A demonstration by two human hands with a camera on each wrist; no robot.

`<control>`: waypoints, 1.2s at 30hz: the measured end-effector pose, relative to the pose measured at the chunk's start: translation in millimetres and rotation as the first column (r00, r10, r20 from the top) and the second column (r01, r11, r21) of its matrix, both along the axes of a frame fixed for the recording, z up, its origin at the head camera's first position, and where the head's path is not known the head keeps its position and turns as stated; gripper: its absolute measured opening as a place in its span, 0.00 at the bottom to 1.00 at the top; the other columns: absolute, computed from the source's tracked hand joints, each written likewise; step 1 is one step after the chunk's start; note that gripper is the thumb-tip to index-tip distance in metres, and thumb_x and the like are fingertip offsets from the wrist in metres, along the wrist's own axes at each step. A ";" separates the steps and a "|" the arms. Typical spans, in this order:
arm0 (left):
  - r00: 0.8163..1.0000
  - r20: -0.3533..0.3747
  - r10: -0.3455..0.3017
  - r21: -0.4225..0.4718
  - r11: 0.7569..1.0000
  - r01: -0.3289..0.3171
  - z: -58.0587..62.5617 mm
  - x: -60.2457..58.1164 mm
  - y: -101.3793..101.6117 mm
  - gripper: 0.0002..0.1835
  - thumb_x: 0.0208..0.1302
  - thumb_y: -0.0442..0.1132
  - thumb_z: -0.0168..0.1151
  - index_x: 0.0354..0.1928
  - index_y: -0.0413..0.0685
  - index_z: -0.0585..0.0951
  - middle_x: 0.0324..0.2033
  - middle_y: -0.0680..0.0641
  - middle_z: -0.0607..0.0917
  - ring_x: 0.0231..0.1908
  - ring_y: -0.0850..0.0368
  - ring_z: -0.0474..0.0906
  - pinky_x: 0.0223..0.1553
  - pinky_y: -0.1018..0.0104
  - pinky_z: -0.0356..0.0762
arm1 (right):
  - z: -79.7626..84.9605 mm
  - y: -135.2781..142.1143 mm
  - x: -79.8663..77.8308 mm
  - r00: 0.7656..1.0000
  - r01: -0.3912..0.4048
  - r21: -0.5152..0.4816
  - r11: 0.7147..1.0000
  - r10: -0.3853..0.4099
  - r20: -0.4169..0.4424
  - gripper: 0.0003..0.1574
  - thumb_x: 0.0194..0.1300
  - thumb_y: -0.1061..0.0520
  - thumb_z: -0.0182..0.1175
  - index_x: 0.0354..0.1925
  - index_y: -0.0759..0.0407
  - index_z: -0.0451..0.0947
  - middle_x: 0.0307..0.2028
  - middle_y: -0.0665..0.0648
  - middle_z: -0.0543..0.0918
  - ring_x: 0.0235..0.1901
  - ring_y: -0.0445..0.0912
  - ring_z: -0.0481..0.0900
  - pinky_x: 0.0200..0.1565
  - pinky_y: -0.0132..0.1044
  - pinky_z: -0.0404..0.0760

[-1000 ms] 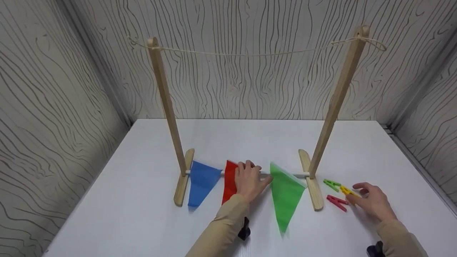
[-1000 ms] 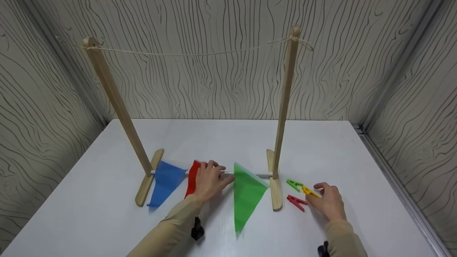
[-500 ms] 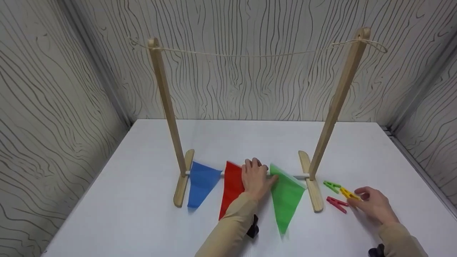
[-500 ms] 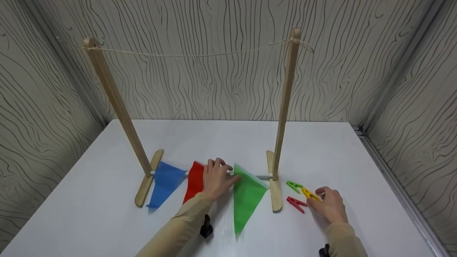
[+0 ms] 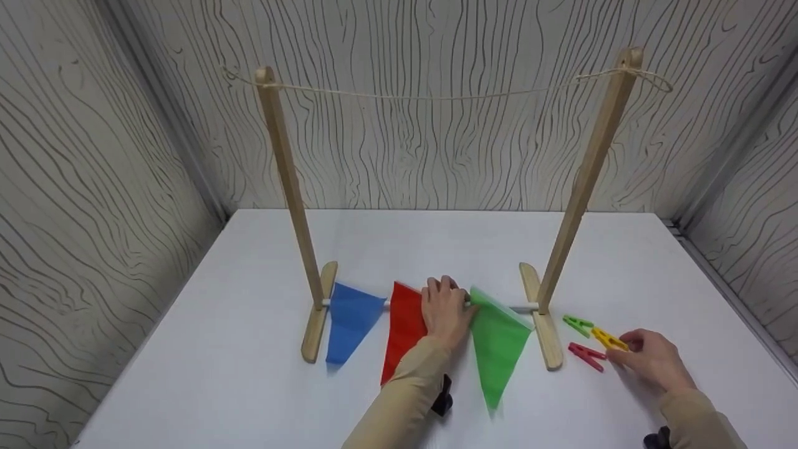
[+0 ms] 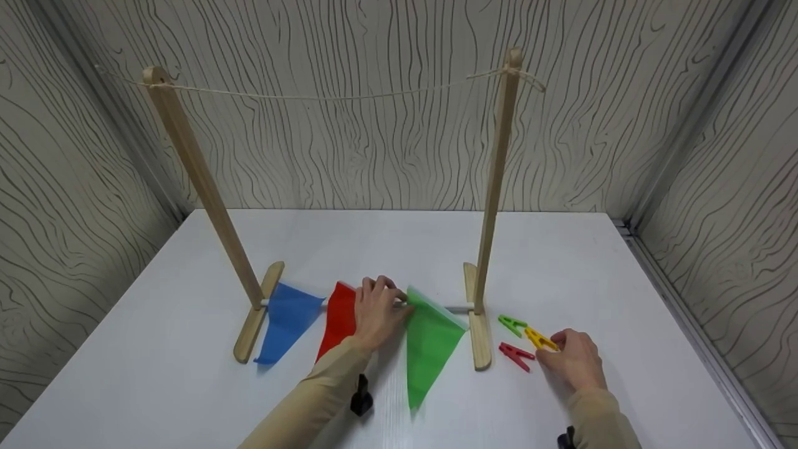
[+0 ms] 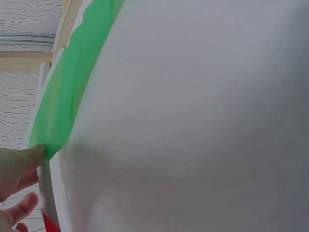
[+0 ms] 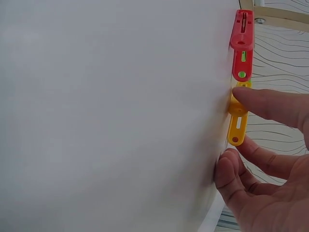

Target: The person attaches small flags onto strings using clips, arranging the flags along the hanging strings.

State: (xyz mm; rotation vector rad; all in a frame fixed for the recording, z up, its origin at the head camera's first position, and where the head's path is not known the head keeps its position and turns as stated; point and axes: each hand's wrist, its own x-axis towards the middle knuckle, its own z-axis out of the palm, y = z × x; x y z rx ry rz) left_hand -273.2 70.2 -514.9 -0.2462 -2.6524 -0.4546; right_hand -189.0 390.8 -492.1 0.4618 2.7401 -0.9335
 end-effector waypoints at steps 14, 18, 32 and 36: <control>0.997 -0.037 -0.071 0.195 0.978 0.077 6.0 0.0 -0.9 0.03 0.56 0.39 0.73 0.29 0.58 0.92 0.30 0.55 0.87 0.36 0.57 0.72 0.39 0.67 0.64 | -0.8 -2.7 1.3 1.000 0.018 -0.024 1.000 -0.018 -0.001 0.36 0.67 0.51 0.66 0.57 0.80 0.68 0.45 0.74 0.77 0.42 0.58 0.73 0.51 0.53 0.79; 0.992 -0.006 -0.129 0.293 0.948 0.125 11.8 2.8 -3.3 0.03 0.55 0.37 0.72 0.28 0.54 0.92 0.25 0.54 0.89 0.32 0.57 0.73 0.36 0.70 0.64 | 0.1 -3.9 1.2 1.000 0.025 -0.027 0.999 -0.025 -0.019 0.37 0.68 0.49 0.64 0.58 0.80 0.68 0.47 0.75 0.76 0.43 0.58 0.73 0.51 0.52 0.80; 0.923 0.162 -0.348 0.729 0.673 0.126 39.9 8.8 -14.4 0.04 0.60 0.38 0.72 0.31 0.46 0.90 0.26 0.51 0.87 0.28 0.68 0.70 0.32 0.76 0.70 | 13.3 -16.9 -1.8 0.984 -0.026 -0.027 0.999 0.021 -0.176 0.40 0.75 0.42 0.56 0.63 0.77 0.65 0.57 0.79 0.74 0.53 0.68 0.74 0.60 0.60 0.77; 0.924 0.136 -0.357 0.759 0.637 0.134 46.7 9.9 -17.2 0.04 0.60 0.39 0.71 0.30 0.47 0.89 0.26 0.51 0.87 0.29 0.68 0.72 0.36 0.75 0.72 | 18.5 -27.9 -0.5 0.955 -0.056 -0.004 0.998 0.052 -0.291 0.36 0.76 0.45 0.55 0.62 0.75 0.68 0.55 0.78 0.77 0.54 0.67 0.76 0.56 0.38 0.80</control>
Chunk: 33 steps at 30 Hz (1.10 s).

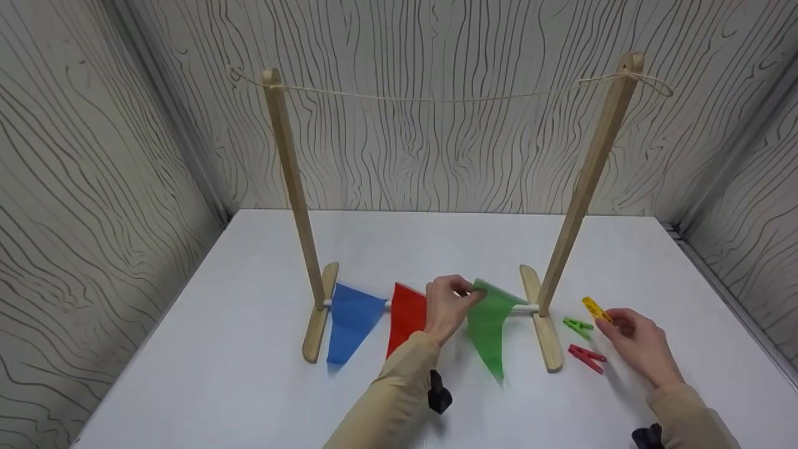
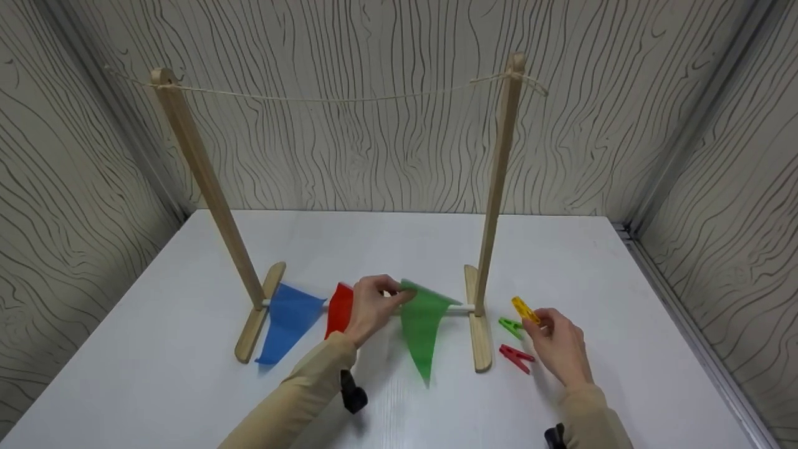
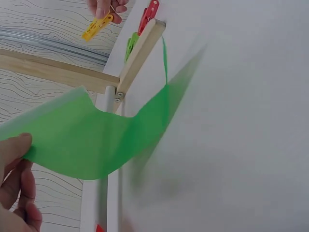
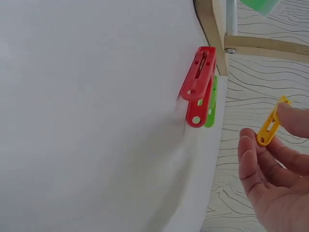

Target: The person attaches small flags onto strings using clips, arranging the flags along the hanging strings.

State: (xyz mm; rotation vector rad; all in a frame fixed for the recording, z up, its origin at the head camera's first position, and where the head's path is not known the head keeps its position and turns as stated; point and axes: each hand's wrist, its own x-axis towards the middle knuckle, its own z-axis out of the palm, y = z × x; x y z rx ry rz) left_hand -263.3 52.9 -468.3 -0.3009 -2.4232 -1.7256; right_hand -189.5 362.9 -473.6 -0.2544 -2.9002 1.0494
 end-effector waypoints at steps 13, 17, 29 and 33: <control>0.995 -0.086 -0.059 0.088 0.994 0.066 30.0 3.9 -12.3 0.11 0.66 0.34 0.66 0.48 0.48 0.89 0.33 0.47 0.89 0.32 0.68 0.72 0.36 0.77 0.71 | 20.2 -28.4 -2.1 0.979 -0.055 -0.262 0.963 0.001 -0.202 0.30 0.78 0.45 0.52 0.65 0.65 0.70 0.39 0.29 0.77 0.37 0.26 0.76 0.44 0.17 0.76; 0.995 -0.069 -0.068 0.098 0.992 0.075 39.9 5.3 -14.5 0.11 0.67 0.35 0.64 0.48 0.51 0.89 0.34 0.49 0.89 0.33 0.67 0.72 0.37 0.76 0.70 | 25.1 -33.0 -5.3 0.968 -0.085 -0.332 0.940 -0.001 -0.249 0.29 0.78 0.47 0.51 0.65 0.67 0.70 0.38 0.27 0.77 0.38 0.30 0.79 0.46 0.16 0.75; 0.995 0.011 -0.095 0.315 0.945 0.087 69.8 5.4 -15.3 0.08 0.64 0.38 0.70 0.37 0.39 0.88 0.25 0.54 0.81 0.31 0.64 0.71 0.35 0.72 0.67 | 44.0 -38.9 -11.9 0.927 -0.229 -0.537 0.812 0.014 -0.375 0.22 0.77 0.52 0.53 0.62 0.62 0.76 0.46 0.37 0.82 0.41 0.34 0.81 0.51 0.17 0.76; 0.996 0.014 -0.092 0.360 0.930 0.081 81.6 5.1 -14.7 0.10 0.64 0.39 0.70 0.36 0.37 0.87 0.23 0.57 0.78 0.30 0.63 0.69 0.34 0.71 0.63 | 55.0 -41.0 -14.1 0.899 -0.312 -0.628 0.713 0.008 -0.438 0.18 0.76 0.57 0.55 0.60 0.59 0.77 0.49 0.43 0.82 0.42 0.36 0.81 0.52 0.18 0.77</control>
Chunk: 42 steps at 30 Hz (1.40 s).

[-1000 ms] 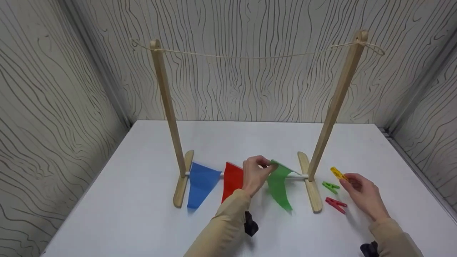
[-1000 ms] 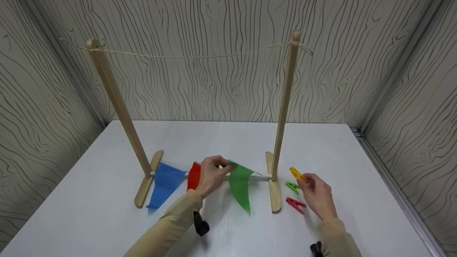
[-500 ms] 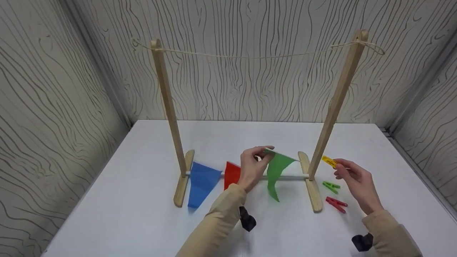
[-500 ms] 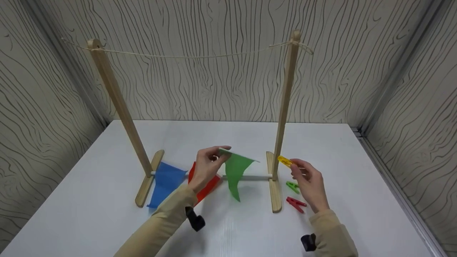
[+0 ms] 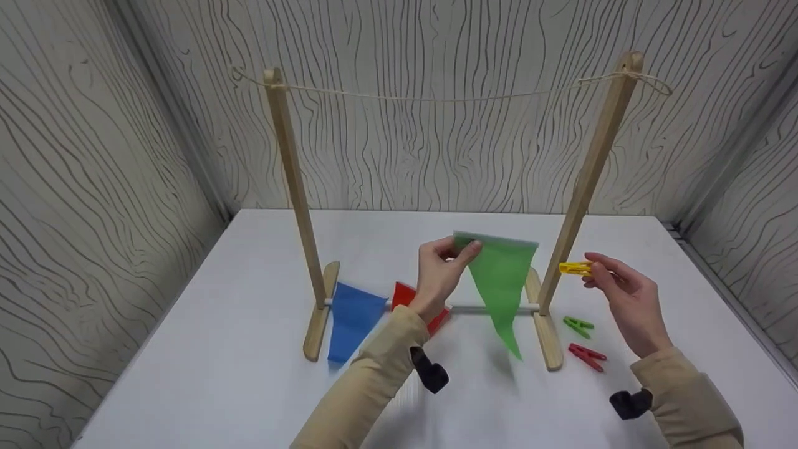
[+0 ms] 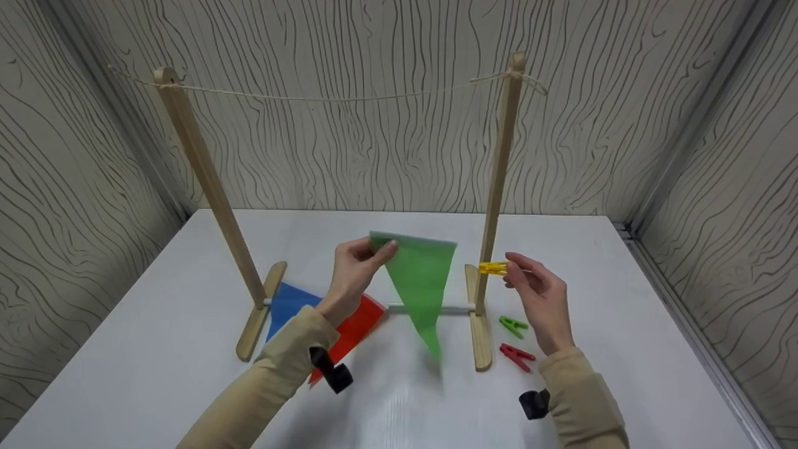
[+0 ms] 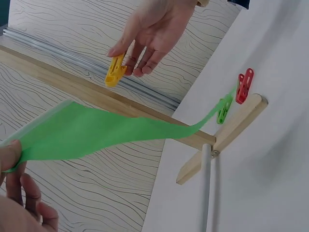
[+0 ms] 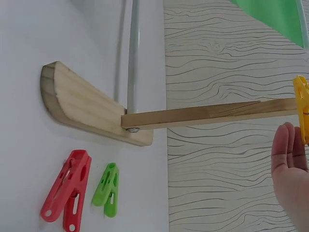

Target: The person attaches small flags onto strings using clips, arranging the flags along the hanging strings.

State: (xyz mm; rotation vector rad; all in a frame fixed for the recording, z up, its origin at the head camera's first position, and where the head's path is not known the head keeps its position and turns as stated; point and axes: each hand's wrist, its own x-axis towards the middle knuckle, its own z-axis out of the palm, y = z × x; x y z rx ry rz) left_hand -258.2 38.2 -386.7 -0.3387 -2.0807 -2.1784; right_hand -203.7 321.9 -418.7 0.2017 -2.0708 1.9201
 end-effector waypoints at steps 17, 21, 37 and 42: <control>0.998 -0.060 0.005 0.013 1.000 -0.005 49.1 -4.5 -1.2 0.12 0.67 0.43 0.67 0.38 0.40 0.86 0.27 0.55 0.79 0.32 0.64 0.68 0.36 0.72 0.64 | 35.3 -18.1 -14.0 0.991 -0.090 -0.317 0.944 0.054 -0.121 0.18 0.72 0.66 0.56 0.59 0.66 0.76 0.52 0.54 0.79 0.48 0.41 0.83 0.57 0.25 0.78; 0.997 -0.078 0.013 0.017 1.000 -0.011 60.8 -6.1 -0.7 0.12 0.68 0.44 0.66 0.40 0.40 0.86 0.29 0.54 0.80 0.33 0.64 0.69 0.36 0.72 0.65 | 45.6 -23.5 -17.3 0.983 -0.117 -0.386 0.915 0.050 -0.179 0.17 0.73 0.66 0.54 0.58 0.66 0.75 0.52 0.56 0.79 0.50 0.42 0.83 0.58 0.28 0.79; 0.991 -0.126 0.039 0.052 0.998 -0.033 94.9 -14.3 3.5 0.15 0.69 0.46 0.65 0.47 0.42 0.86 0.39 0.45 0.87 0.39 0.64 0.78 0.41 0.73 0.73 | 100.5 -38.6 -37.3 0.928 -0.189 -0.549 0.814 -0.034 -0.370 0.16 0.71 0.68 0.56 0.54 0.75 0.75 0.50 0.63 0.76 0.46 0.49 0.81 0.52 0.30 0.83; 0.991 -0.132 0.029 0.082 0.996 -0.018 103.3 -14.9 6.4 0.14 0.69 0.45 0.65 0.48 0.41 0.86 0.40 0.45 0.88 0.41 0.64 0.79 0.46 0.72 0.74 | 116.6 -41.5 -43.8 0.915 -0.245 -0.555 0.795 0.000 -0.403 0.16 0.70 0.68 0.57 0.54 0.75 0.76 0.50 0.64 0.76 0.47 0.50 0.82 0.54 0.31 0.82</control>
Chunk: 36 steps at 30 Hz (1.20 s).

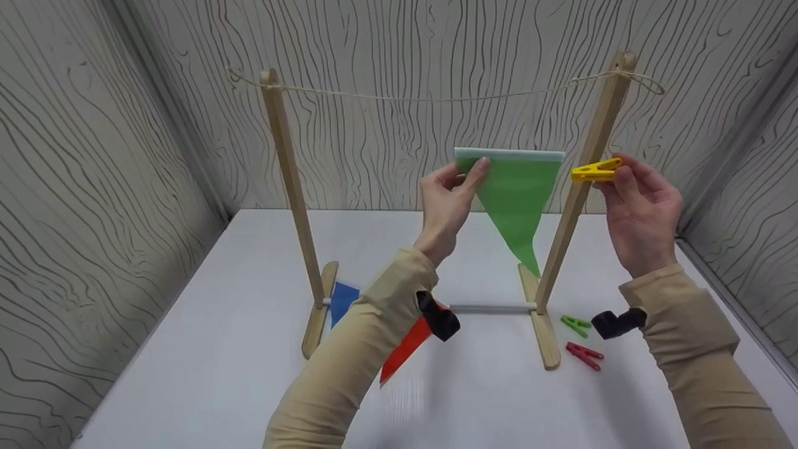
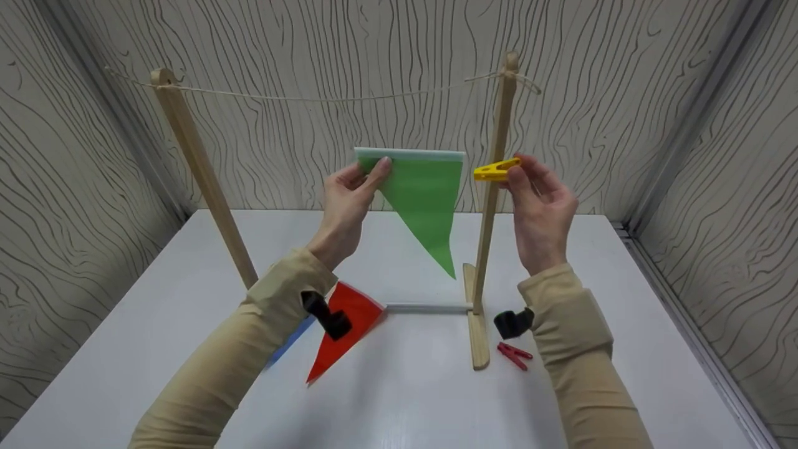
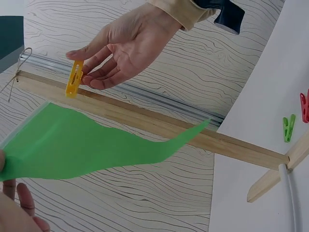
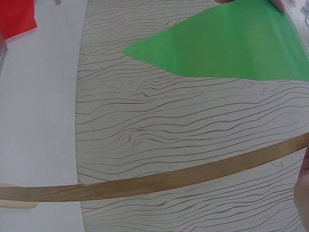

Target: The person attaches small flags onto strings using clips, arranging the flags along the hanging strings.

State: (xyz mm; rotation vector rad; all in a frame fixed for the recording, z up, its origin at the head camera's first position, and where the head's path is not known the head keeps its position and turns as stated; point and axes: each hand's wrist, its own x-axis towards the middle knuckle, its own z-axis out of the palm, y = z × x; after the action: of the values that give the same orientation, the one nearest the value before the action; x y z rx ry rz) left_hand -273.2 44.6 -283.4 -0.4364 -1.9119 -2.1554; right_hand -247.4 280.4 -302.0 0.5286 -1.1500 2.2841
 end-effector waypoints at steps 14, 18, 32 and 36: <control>0.999 -0.032 -0.005 0.037 0.999 0.007 21.5 2.0 9.4 0.15 0.70 0.44 0.64 0.49 0.41 0.86 0.41 0.44 0.88 0.40 0.65 0.80 0.49 0.73 0.76 | 32.6 -4.4 -5.1 0.995 -0.046 -0.084 0.995 0.038 -0.093 0.15 0.68 0.69 0.58 0.51 0.79 0.75 0.47 0.67 0.77 0.40 0.53 0.79 0.44 0.33 0.84; 0.999 -0.037 0.000 0.052 0.999 0.002 25.8 1.0 11.1 0.15 0.70 0.44 0.64 0.48 0.40 0.86 0.41 0.42 0.89 0.39 0.65 0.81 0.50 0.72 0.76 | 40.7 -5.0 -6.8 0.995 -0.040 -0.104 0.994 0.031 -0.093 0.15 0.67 0.69 0.59 0.50 0.79 0.74 0.45 0.67 0.78 0.35 0.53 0.77 0.35 0.33 0.80; 1.000 -0.014 0.007 0.079 0.997 -0.005 35.6 -3.1 17.3 0.16 0.71 0.45 0.63 0.50 0.41 0.85 0.45 0.42 0.89 0.43 0.65 0.84 0.55 0.70 0.76 | 70.3 -13.1 -5.4 0.986 0.094 -0.013 0.995 -0.095 -0.138 0.16 0.65 0.69 0.62 0.48 0.79 0.75 0.37 0.66 0.83 0.22 0.47 0.75 0.20 0.29 0.72; 1.000 -0.018 0.010 0.085 0.996 -0.008 38.6 -2.9 19.1 0.15 0.71 0.45 0.63 0.51 0.41 0.85 0.45 0.41 0.89 0.43 0.64 0.85 0.56 0.69 0.77 | 79.1 -15.1 -7.5 0.982 0.098 -0.004 0.995 -0.098 -0.161 0.14 0.64 0.70 0.62 0.47 0.79 0.75 0.35 0.66 0.83 0.20 0.47 0.72 0.18 0.29 0.69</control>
State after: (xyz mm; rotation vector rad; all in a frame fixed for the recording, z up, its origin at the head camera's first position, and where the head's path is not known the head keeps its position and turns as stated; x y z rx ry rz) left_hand -276.1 63.7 -244.8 -0.4293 -1.8017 -2.2094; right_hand -254.9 265.3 -222.9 0.6311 -1.0772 2.1143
